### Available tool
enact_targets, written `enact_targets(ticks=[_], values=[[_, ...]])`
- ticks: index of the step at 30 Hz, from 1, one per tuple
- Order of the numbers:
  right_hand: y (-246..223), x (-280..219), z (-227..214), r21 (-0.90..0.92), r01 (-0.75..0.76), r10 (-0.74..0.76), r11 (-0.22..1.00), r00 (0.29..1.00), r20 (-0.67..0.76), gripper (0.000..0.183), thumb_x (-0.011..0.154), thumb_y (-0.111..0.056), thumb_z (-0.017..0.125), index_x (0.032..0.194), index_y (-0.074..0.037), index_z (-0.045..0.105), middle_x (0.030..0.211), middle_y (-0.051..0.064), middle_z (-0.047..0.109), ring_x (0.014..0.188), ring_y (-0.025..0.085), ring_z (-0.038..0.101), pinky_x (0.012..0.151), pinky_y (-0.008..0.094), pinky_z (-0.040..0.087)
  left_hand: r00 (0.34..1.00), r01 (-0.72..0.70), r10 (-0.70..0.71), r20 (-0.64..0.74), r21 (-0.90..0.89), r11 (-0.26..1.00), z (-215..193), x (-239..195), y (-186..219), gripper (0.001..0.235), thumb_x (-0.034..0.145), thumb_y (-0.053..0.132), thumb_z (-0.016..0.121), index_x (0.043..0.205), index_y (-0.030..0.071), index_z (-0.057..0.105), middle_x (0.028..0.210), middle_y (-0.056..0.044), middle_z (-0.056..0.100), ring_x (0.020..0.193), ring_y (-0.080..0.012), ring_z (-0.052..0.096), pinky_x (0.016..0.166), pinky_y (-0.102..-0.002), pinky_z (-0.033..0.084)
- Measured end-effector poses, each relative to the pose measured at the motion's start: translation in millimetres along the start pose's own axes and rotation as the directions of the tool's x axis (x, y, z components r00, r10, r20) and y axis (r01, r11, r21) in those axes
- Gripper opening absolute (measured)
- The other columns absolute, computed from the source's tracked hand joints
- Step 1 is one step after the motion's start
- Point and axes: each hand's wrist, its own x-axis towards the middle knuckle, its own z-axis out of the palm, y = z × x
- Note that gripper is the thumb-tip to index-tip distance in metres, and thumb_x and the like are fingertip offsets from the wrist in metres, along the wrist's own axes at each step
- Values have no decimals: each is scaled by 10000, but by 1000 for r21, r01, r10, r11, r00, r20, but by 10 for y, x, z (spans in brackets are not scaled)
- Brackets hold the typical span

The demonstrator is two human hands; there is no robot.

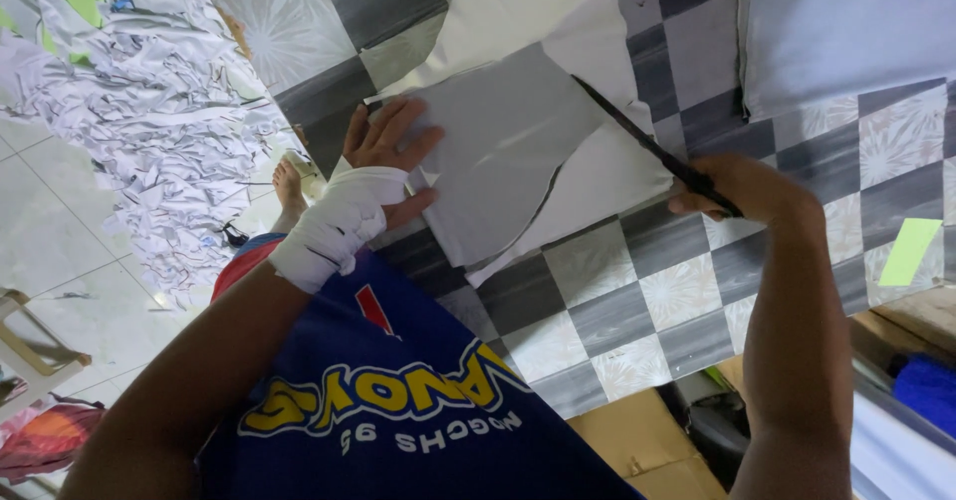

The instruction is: The person is cutting out garment pieces from white fabric using scissors on a checkered work table.

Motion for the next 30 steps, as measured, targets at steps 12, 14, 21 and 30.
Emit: enact_targets(ticks=[12,14,21,30], values=[[-163,36,14,63,25,-24,998,1000,-15,225,1091,-311,813,1053,-92,785,801,99,733,714,270,655,771,413,513,997,43,-43,68,-1,999,62,13,-35,961,857,505,881,1713,209,560,1851,-151,369,1738,-391,258,1337,-792,182],[-225,2,24,45,-2,2,999,1000,-8,243,1095,-326,808,1068,-85,792,818,107,743,723,276,667,771,419,527,997,36,-36,69,-3,999,17,7,-4,948,865,492,885,1706,193,563,1849,-159,363,1739,-390,251,1337,-792,192],[-386,20,-21,-18,-17,17,1000,999,32,274,1109,-392,737,1195,-134,767,982,109,773,904,295,708,904,460,536,998,22,-21,61,-19,1000,3,27,-5,921,855,503,864,1670,172,592,1837,-173,366,1735,-400,234,1342,-784,169],[-398,56,-57,-50,12,-13,999,1000,-23,321,1094,-419,744,993,-119,694,825,98,717,753,294,661,823,438,493,1000,12,-12,22,20,1000,75,22,-33,959,808,492,920,1666,199,607,1825,-155,388,1725,-379,269,1342,-758,220]])
